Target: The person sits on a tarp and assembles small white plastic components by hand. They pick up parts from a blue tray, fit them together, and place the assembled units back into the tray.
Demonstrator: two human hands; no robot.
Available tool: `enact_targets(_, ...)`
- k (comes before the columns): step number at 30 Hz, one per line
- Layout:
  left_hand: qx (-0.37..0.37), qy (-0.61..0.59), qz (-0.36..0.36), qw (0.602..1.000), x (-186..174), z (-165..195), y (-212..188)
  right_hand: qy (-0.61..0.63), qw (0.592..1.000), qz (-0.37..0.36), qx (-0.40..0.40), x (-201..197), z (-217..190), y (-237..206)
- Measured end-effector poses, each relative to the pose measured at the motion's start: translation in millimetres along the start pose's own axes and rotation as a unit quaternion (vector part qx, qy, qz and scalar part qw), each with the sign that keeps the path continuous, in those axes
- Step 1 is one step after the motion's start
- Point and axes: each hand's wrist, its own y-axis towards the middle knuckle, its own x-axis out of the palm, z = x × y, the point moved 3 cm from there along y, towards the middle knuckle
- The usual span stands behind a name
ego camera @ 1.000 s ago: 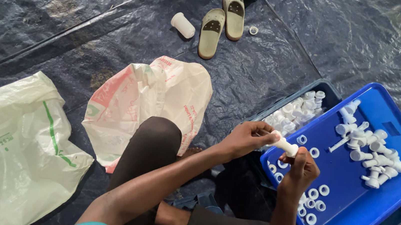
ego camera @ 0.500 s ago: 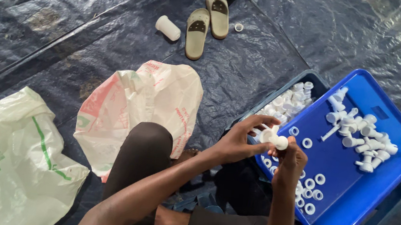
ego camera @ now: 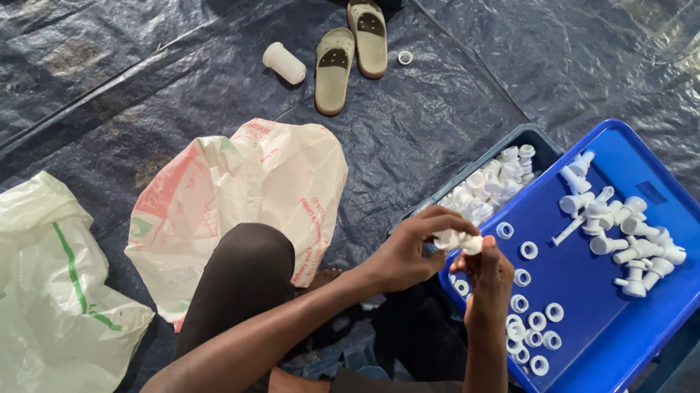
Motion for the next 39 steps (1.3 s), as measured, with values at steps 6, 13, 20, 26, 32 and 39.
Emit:
enact_targets(6, -0.172, -0.172, 0.004, 0.970, -4.6, -10.4, 0.6, -0.055, 0.994, -0.001, -0.093, 1.6, -12.5, -3.8)
enact_targets(13, -0.186, -0.310, 0.046, 0.931, -3.2, -21.6, 0.8, -0.248, 0.939, 0.043, -0.235, 5.3, -16.9, -10.1)
enact_targets(20, -0.157, -0.234, 0.024, 0.959, 0.0, -24.7, -1.8, -0.294, 0.916, 0.096, -0.254, 2.9, 0.1, -10.6)
enact_targets(26, 0.056, 0.005, 0.025, 0.998, 2.7, -7.6, -1.5, 0.056, 0.994, 0.064, -0.067, 0.9, 8.1, -3.1)
enact_targets(32, -0.268, -0.086, 0.034, 0.959, -1.4, -28.9, -1.2, -0.121, 0.966, 0.102, -0.203, 0.1, -12.3, -10.9)
enact_targets(39, -0.232, -0.167, -0.004, 0.958, 3.1, -25.7, -1.4, -0.205, 0.939, 0.094, -0.258, 0.1, -13.3, -13.1)
